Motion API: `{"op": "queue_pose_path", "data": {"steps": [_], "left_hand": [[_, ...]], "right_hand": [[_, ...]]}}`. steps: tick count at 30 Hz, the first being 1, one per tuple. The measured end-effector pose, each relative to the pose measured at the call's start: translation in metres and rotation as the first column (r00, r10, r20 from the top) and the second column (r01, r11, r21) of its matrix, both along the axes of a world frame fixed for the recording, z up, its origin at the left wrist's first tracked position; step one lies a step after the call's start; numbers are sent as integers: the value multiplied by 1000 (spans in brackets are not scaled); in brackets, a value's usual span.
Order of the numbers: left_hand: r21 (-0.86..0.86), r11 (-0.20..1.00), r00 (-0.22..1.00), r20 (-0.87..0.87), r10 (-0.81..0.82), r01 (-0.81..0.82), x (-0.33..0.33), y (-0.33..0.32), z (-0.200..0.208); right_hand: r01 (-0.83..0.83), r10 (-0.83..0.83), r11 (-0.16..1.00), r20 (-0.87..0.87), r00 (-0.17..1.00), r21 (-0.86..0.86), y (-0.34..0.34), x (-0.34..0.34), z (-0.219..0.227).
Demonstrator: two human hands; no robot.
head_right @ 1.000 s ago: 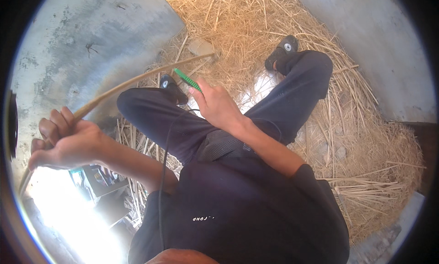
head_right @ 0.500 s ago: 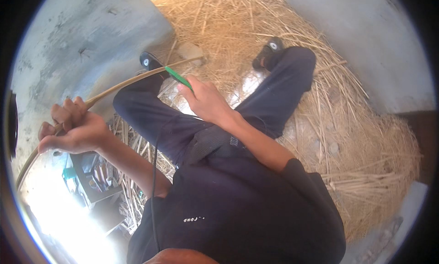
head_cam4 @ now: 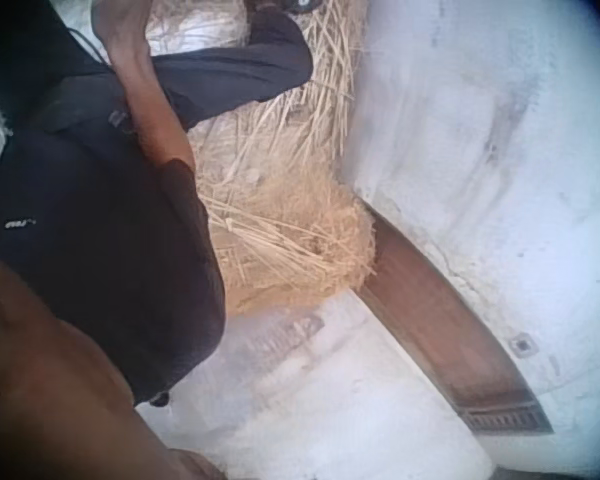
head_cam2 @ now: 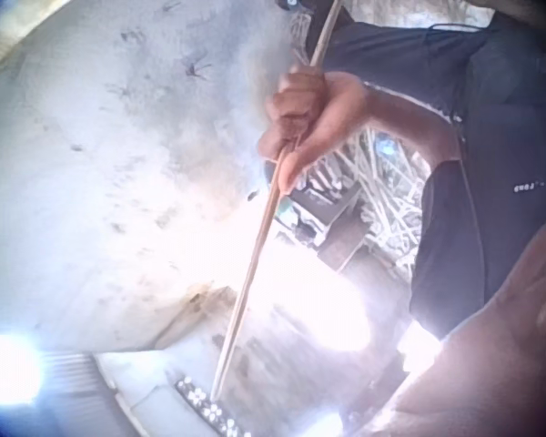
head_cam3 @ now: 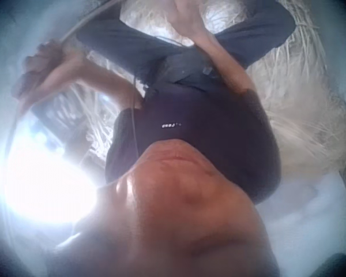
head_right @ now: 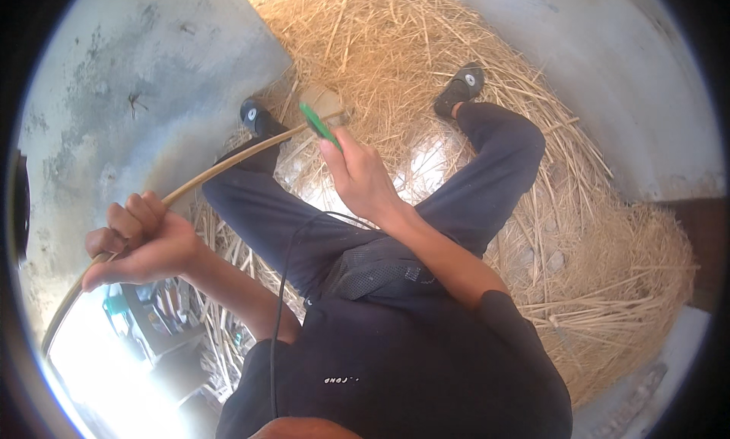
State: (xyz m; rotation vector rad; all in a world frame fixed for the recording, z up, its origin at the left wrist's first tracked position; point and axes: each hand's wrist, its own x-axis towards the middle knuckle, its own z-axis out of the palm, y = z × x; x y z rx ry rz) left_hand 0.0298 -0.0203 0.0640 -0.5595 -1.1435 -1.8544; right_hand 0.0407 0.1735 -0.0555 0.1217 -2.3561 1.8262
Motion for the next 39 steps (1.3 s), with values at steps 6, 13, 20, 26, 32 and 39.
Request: {"op": "queue_pose_path", "data": {"steps": [6,13,20,26,32,39], "left_hand": [[2,1000,999,-33,-9,9,-4,-2,-3],[-48,980,980,43,196,-194,-10,-4,6],[-126,968,969,92,229,-217,-30,7,19],[-126,981,986,54,156,-148,-37,-15,17],[-152,949,954,82,290,-276,-33,3,20],[-153,936,940,82,331,-317,-27,19,20]], "right_hand": [[-230,172,895,179,969,383,-36,-49,-68],[-212,191,945,107,976,250,-29,-62,-52],[-188,158,888,106,982,420,-30,-70,-107],[-54,85,991,-264,961,124,-29,-70,-76],[-173,159,916,66,985,361,-31,-75,-107],[-95,155,963,-234,960,252,-38,-48,-41]]}}
